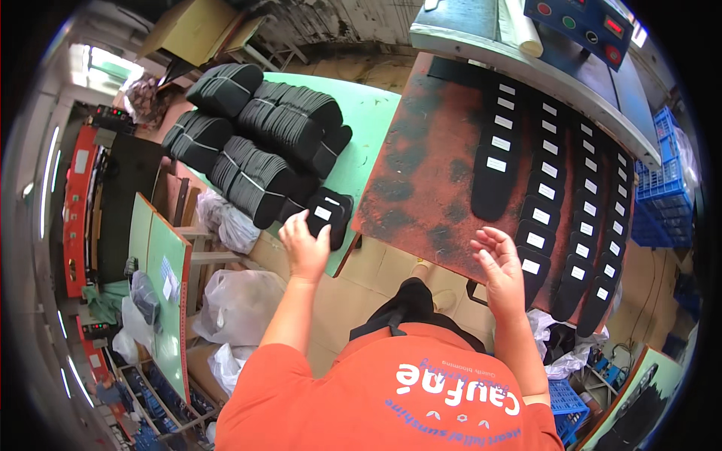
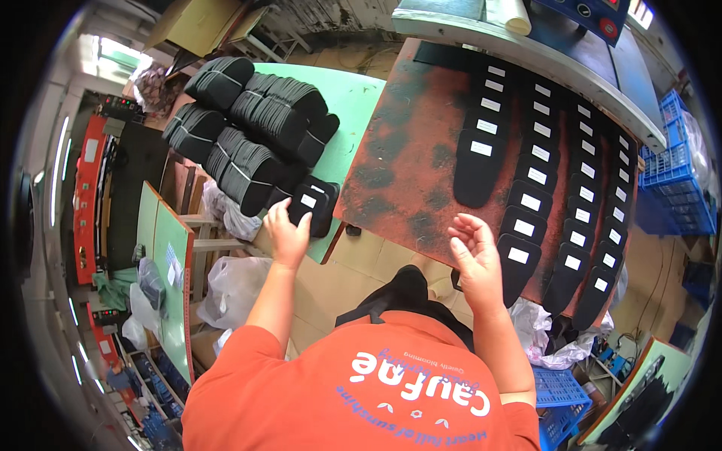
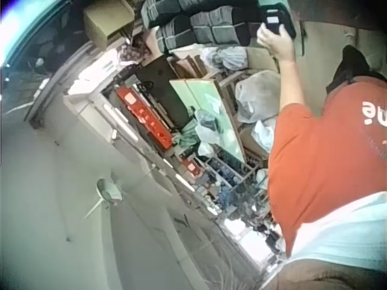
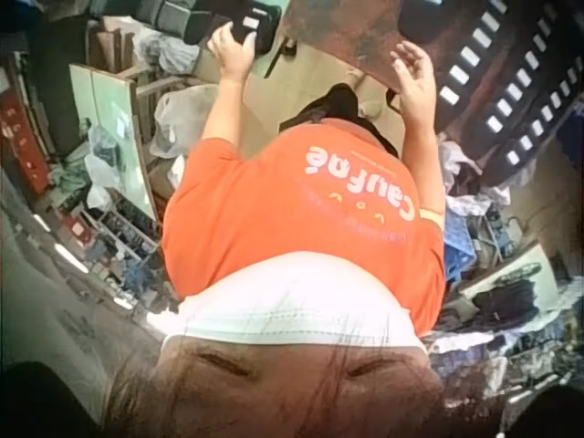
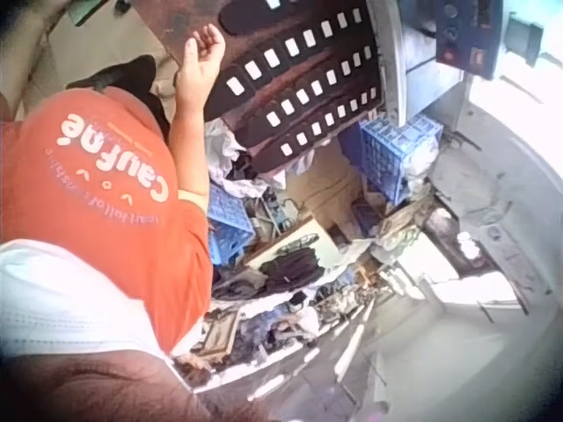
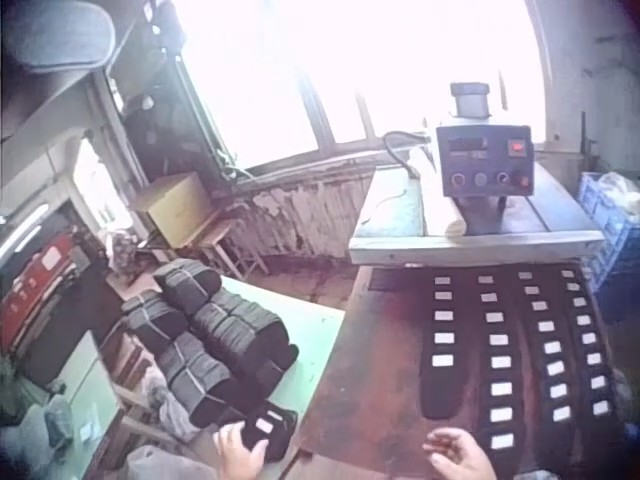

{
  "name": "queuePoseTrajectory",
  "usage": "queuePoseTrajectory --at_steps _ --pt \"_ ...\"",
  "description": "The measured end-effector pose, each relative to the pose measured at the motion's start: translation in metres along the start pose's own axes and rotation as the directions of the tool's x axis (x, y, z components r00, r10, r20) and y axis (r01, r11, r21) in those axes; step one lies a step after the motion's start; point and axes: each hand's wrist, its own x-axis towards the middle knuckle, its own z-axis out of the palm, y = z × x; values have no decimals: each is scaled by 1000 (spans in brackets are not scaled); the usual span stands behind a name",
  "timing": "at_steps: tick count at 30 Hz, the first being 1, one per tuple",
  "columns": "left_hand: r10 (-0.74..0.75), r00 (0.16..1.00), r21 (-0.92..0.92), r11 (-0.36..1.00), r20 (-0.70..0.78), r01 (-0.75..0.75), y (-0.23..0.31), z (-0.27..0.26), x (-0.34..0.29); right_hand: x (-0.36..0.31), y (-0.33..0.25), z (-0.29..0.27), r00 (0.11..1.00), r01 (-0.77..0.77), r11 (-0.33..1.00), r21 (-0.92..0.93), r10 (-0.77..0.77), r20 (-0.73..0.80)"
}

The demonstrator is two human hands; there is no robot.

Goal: Sorts and stacks black shoe heel or tongue components, aligning them before placing them in a storage bag.

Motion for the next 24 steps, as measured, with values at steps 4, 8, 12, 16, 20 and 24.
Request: queuePoseTrajectory --at_steps 4,8,12,16,20,24 --pt "-375 882 -220 870 287 442 -59 18 -18 0 10 26 982 -64 998 -26 68 177" --pt "-402 881 -297 834 250 465 -71 34 -7 -3 19 40 959 -56 993 -100 81 273" --pt "-337 785 -442 680 519 585 -51 30 11 -5 29 44 949 -100 983 -152 140 283" --pt "-374 557 -410 405 742 817 -46 35 14 -10 32 51 934 -108 979 -171 159 320" --pt "-356 679 -595 328 642 734 -53 36 7 -11 36 48 934 -108 973 -205 170 316" --pt "-295 857 -718 468 422 514 -54 10 1 -8 42 44 937 -126 978 -168 174 304"
